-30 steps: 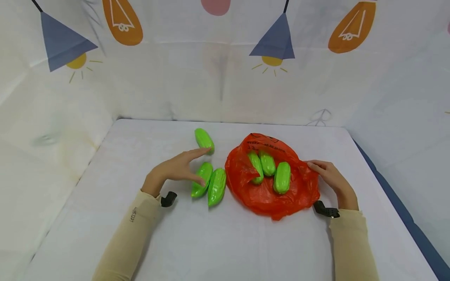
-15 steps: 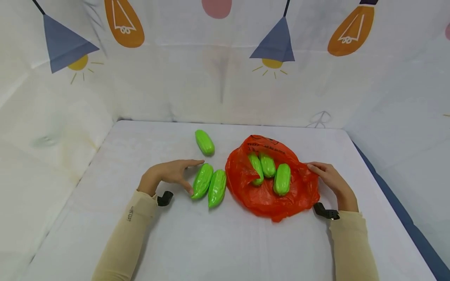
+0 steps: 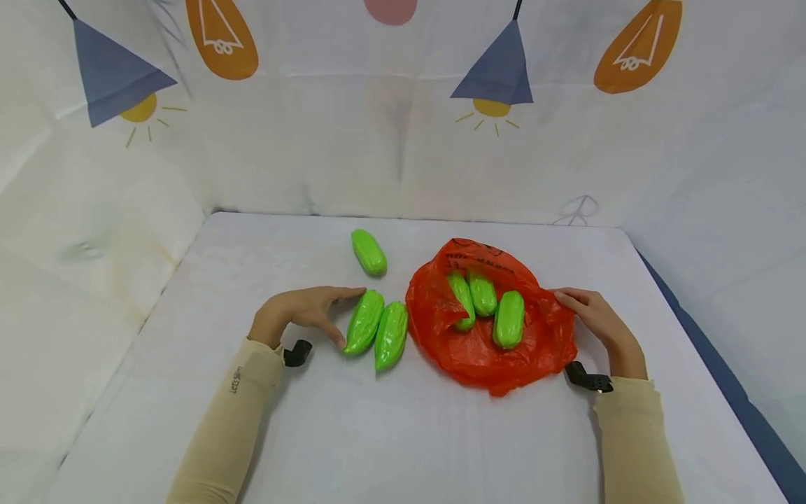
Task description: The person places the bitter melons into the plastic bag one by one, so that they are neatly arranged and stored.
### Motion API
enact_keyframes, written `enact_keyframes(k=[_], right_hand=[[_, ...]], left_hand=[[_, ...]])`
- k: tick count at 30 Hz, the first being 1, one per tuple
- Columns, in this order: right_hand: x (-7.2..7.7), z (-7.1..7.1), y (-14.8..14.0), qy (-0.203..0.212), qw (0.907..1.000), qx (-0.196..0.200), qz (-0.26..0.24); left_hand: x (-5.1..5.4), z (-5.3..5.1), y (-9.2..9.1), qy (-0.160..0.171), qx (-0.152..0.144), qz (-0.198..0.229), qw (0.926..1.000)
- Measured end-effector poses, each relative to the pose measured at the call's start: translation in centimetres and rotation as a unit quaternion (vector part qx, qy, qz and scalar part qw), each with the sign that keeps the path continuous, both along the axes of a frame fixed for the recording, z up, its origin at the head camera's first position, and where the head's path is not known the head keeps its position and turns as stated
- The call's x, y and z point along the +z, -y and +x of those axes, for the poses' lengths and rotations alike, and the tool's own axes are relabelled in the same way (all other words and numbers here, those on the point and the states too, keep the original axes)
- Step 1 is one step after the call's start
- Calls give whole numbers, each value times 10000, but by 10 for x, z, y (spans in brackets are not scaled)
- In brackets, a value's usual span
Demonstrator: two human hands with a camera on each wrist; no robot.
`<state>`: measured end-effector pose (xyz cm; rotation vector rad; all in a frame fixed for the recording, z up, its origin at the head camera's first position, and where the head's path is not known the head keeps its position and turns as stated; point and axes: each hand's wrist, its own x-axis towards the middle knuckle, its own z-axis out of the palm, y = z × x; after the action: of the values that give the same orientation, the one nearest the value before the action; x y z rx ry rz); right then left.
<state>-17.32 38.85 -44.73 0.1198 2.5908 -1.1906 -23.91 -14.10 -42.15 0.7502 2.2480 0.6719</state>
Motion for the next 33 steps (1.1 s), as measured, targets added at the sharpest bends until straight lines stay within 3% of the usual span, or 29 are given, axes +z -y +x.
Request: enact_keyframes(k=[6,16,26,33], right_hand=[[1,-1,0,-71,10000,26,9],[-9,3,1,-36,10000,8,-75],[-5,2,1,-117,9999,36,13],[-3,0,-1,-100,9999,59,40]], left_hand=[[-2,0,1,0,-108,229,9997],[-6,5,-1,-88,109,128,9998],[2,9,-12,-259,-181,224,9992],[4,12,-18,-59,-146,161,9997]])
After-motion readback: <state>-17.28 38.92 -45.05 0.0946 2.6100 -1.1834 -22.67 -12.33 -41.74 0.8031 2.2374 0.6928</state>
